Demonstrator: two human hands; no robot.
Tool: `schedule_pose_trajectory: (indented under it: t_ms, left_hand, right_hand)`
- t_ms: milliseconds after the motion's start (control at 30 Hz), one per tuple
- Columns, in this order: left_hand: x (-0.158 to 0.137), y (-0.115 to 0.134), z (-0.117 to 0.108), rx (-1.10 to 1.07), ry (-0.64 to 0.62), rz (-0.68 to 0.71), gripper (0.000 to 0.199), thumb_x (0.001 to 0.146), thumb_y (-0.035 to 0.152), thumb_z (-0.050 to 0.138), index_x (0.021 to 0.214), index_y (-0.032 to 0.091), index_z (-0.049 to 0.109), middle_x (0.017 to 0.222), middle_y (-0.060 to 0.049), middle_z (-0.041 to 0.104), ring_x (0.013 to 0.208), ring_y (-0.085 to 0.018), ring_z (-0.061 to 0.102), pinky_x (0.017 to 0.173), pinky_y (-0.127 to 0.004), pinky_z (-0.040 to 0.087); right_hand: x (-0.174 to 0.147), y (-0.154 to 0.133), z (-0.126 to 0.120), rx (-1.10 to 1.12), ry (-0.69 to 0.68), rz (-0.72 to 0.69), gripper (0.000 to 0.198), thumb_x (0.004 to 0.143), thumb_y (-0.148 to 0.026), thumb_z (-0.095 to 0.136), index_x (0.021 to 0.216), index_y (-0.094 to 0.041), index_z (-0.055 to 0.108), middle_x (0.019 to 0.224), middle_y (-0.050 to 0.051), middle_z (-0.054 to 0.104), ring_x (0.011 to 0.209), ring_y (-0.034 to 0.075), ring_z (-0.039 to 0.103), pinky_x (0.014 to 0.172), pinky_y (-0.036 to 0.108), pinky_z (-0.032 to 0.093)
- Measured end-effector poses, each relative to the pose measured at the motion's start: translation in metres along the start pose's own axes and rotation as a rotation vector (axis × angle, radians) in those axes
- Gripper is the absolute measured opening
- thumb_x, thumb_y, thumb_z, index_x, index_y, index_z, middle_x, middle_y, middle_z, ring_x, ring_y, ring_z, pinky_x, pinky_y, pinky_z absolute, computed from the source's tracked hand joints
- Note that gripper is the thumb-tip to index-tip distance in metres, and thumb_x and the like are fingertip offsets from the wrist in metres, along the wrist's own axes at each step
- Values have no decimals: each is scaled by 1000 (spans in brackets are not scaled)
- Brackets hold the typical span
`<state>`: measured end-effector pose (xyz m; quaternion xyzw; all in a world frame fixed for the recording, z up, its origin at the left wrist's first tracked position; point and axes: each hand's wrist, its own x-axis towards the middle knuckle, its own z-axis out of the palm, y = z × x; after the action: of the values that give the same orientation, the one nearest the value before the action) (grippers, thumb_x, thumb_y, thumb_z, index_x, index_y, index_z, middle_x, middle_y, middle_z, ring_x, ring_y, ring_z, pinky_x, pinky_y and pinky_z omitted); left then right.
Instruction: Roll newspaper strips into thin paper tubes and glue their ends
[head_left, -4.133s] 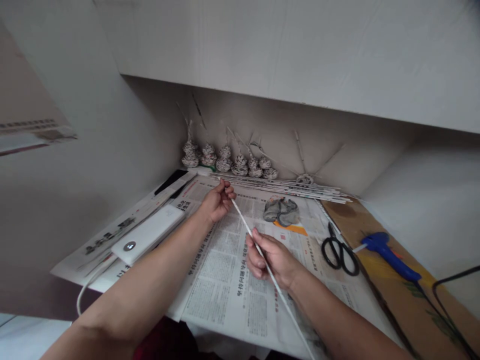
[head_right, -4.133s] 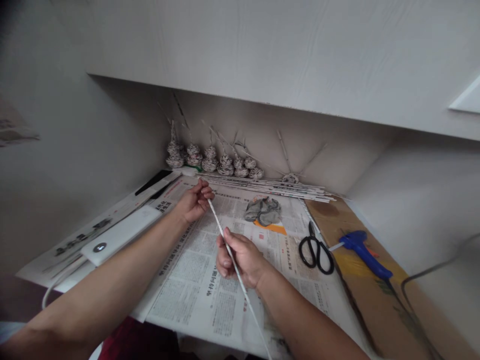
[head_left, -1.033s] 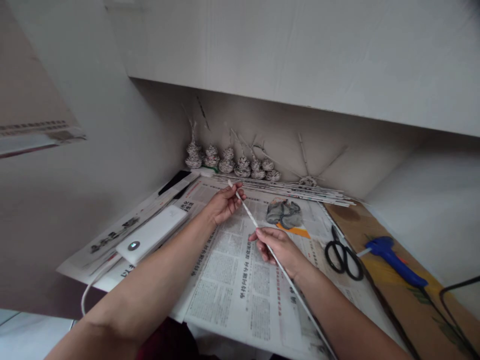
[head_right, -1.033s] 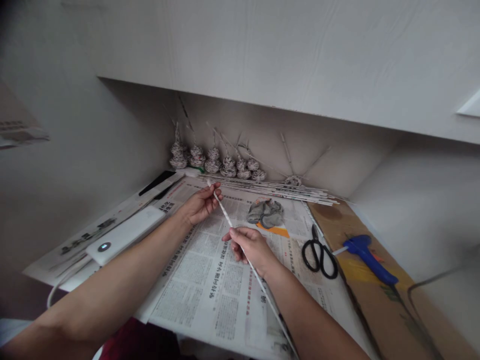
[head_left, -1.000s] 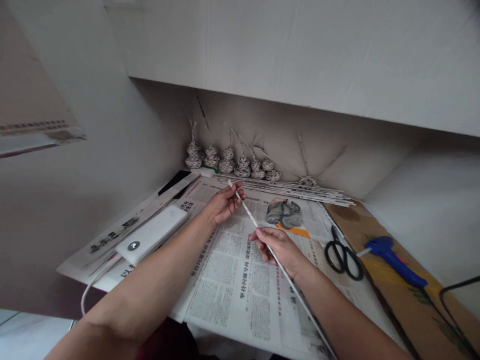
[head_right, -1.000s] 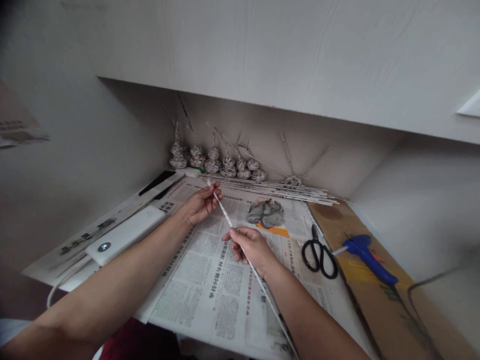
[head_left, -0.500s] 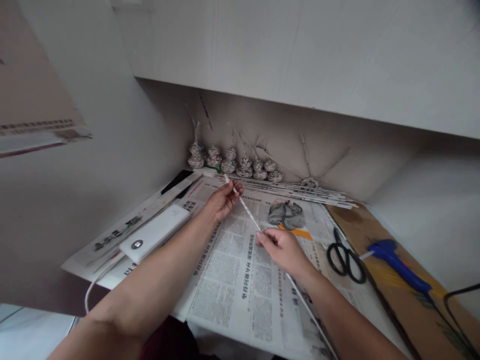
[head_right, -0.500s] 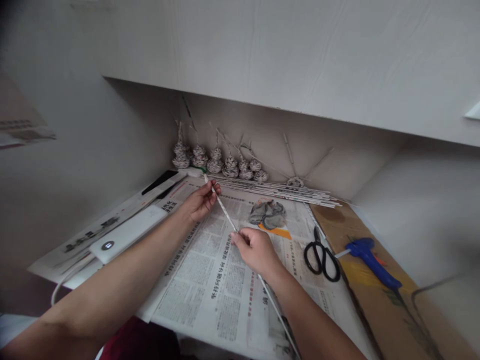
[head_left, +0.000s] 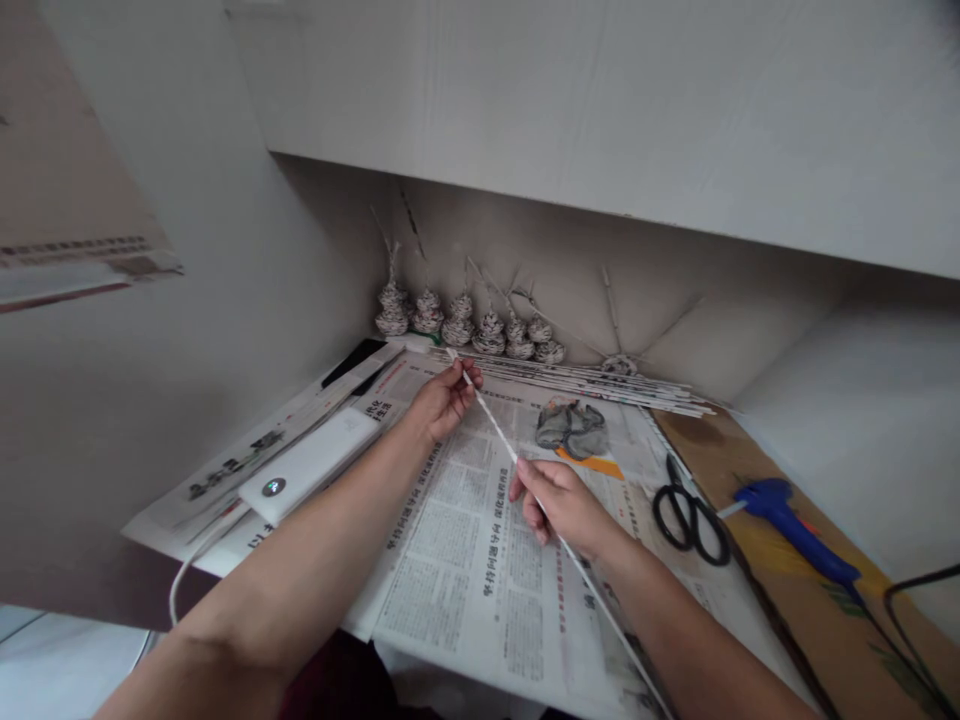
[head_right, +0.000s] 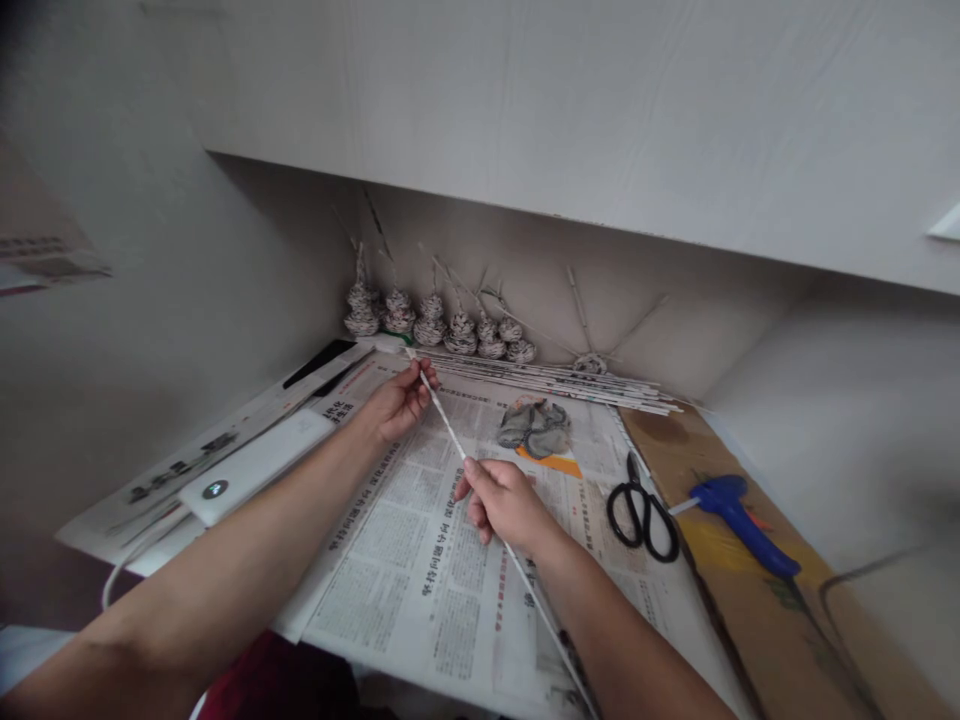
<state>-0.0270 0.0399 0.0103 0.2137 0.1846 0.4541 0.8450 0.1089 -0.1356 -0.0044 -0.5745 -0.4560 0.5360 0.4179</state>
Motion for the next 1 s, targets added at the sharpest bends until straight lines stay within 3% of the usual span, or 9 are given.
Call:
schedule_pose_trajectory:
  t_ms: [100,167,367,500,600,700,800,933,1000]
  left_hand:
    - [-1,1,0,-20,-11,-34,23,91,21,41,84,9,58,68,-6,60,57,-9,60,41,-11,47]
    - [-1,2,0,-23,-2,-35,23,92,21,41,84,9,58,68,-5,59,56,-9,59,40,-11,45]
    - [0,5,0,-15,78,12,24,92,23,39,81,11,56,66,-3,57,55,-7,57,40,-9,43]
    - [-2,6,2,-38,54,-8,25,93,23,37,81,11,55,66,-3,55,55,-7,56,38,-8,41]
    - [-2,6,2,-46,36,-9,25,93,23,37,81,11,55,65,-3,54,54,-7,55,37,-8,40]
    - [0,4,-1,-16,41,20,25,93,23,37,81,11,56,64,-3,54,53,-7,54,37,-9,40]
    - [3,3,-3,2,44,32,24,93,23,38,82,11,56,64,-3,55,54,-7,55,38,-10,42]
    - [1,4,-2,-30,25,3,24,93,23,37,83,11,55,66,-3,54,54,-7,55,37,-9,40]
    - [0,3,-1,-30,21,1,24,93,23,37,82,11,55,66,-3,54,54,-7,55,37,-8,40]
  right_hand:
    - [-3,-1,6,255,-198,86,41,84,-60,42,71,-21,46,39,-10,37,27,7,32,29,18,23]
    - [-4,-1,8,256,-218,100,41,84,-61,40,74,-22,46,40,-9,38,28,8,34,29,19,23]
    - [-3,0,6,-176,101,-44,41,78,-59,51,69,-19,53,43,-6,43,32,6,33,33,20,25]
    - [-7,-2,12,156,-153,57,41,84,-60,41,71,-21,45,37,-10,33,26,6,24,29,20,20]
    - [-9,-1,16,272,-258,101,41,83,-62,40,77,-22,46,40,-10,37,27,8,33,30,19,23]
    - [-6,1,15,4,-55,27,41,81,-60,47,80,-20,54,46,-6,47,32,7,40,32,19,25]
    - [-3,3,11,-96,86,-32,39,81,-57,50,72,-19,53,42,-7,43,31,6,34,33,19,25]
    - [-5,0,13,255,-198,69,38,85,-58,41,74,-22,45,38,-10,33,27,6,25,29,19,20]
    - [-6,-2,14,280,-233,84,38,84,-59,41,77,-21,47,40,-10,36,27,7,31,29,19,20]
